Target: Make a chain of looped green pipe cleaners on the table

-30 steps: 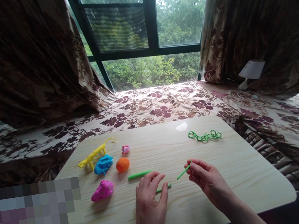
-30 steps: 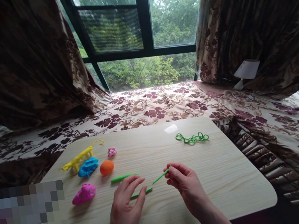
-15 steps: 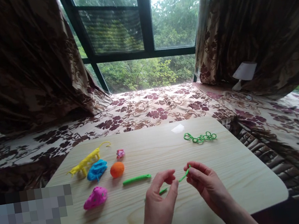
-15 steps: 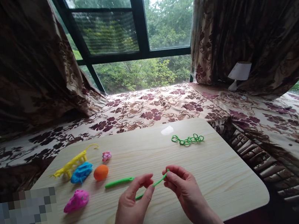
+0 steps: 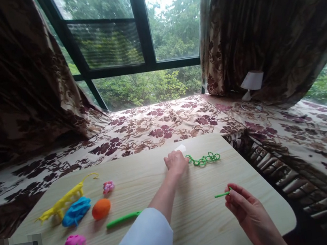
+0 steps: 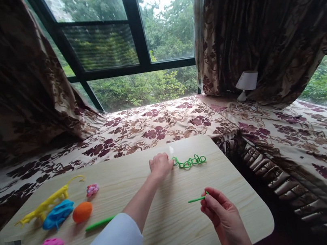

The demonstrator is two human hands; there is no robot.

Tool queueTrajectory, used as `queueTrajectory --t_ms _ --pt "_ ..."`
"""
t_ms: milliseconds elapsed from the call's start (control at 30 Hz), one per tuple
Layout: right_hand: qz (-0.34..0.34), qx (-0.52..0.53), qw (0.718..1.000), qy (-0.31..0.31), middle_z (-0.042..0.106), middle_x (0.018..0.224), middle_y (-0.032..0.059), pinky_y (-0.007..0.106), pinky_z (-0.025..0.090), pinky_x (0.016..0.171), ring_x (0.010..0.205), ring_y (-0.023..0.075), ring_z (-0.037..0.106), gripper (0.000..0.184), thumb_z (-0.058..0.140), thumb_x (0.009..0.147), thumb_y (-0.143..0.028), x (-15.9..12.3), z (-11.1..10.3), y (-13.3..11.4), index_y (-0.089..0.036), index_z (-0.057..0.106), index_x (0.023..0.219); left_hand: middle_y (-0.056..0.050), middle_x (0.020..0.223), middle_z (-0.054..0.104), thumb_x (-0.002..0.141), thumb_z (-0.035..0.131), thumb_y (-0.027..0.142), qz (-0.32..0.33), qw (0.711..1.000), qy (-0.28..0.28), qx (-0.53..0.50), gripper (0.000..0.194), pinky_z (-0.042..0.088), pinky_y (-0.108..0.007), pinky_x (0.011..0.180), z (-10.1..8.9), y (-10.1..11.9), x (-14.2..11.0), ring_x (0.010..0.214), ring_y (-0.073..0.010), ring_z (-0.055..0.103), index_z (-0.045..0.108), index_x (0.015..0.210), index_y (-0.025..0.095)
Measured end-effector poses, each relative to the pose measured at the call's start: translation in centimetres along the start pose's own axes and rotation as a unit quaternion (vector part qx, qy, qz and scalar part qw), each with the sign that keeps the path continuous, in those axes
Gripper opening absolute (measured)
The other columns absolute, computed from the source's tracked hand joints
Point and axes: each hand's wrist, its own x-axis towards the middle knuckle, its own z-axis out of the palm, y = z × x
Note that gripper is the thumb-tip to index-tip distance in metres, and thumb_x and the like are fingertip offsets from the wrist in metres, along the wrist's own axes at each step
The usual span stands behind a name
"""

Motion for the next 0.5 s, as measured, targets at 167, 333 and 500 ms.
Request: queueTrajectory --t_ms 167,333,500 --pt "-0.022 -0.018 1.0 0.008 0.066 0.085 0.0001 0.022 0.051 0.074 0.076 0.0117 0.062 0.03 0.077 0.061 -0.017 0.3 -0.9 -0.8 -0.019 0.066 0.089 -0.007 0.113 0.053 0.084 0.05 0.032 -0.011 0.999 -0.025 -0.029 0.032 0.047 -0.039 0.079 0.3 0.9 0.3 0.095 -0.0183 0.055 0.05 0.112 0.017" --pt "-0.065 -0.064 0.996 -0.003 0.066 0.087 0.0002 0.024 0.05 0.077 0.077 0.0126 0.062 0.029 0.075 0.064 -0.02 -0.1 -0.3 -0.9 -0.02 0.065 0.09 -0.005 0.1 0.061 0.082 0.052 0.033 0.009 0.988 -0.022 -0.151 0.024 0.047 -0.034 0.077 -1.2 0.1 -3.5 0.088 -0.0167 0.058 0.057 0.099 0.018" --pt "-0.116 -0.174 0.978 -0.023 0.065 0.085 0.0013 0.027 0.049 0.073 0.075 0.0149 0.061 0.024 0.072 0.068 -0.025 -1.1 1.7 -0.5 -0.02 0.064 0.09 -0.004 0.082 0.068 0.073 0.058 0.037 0.006 0.949 -0.018 -0.313 0.025 0.047 -0.025 0.071 -2.9 -2.4 -9.5 0.078 -0.0156 0.062 0.062 0.087 0.017"
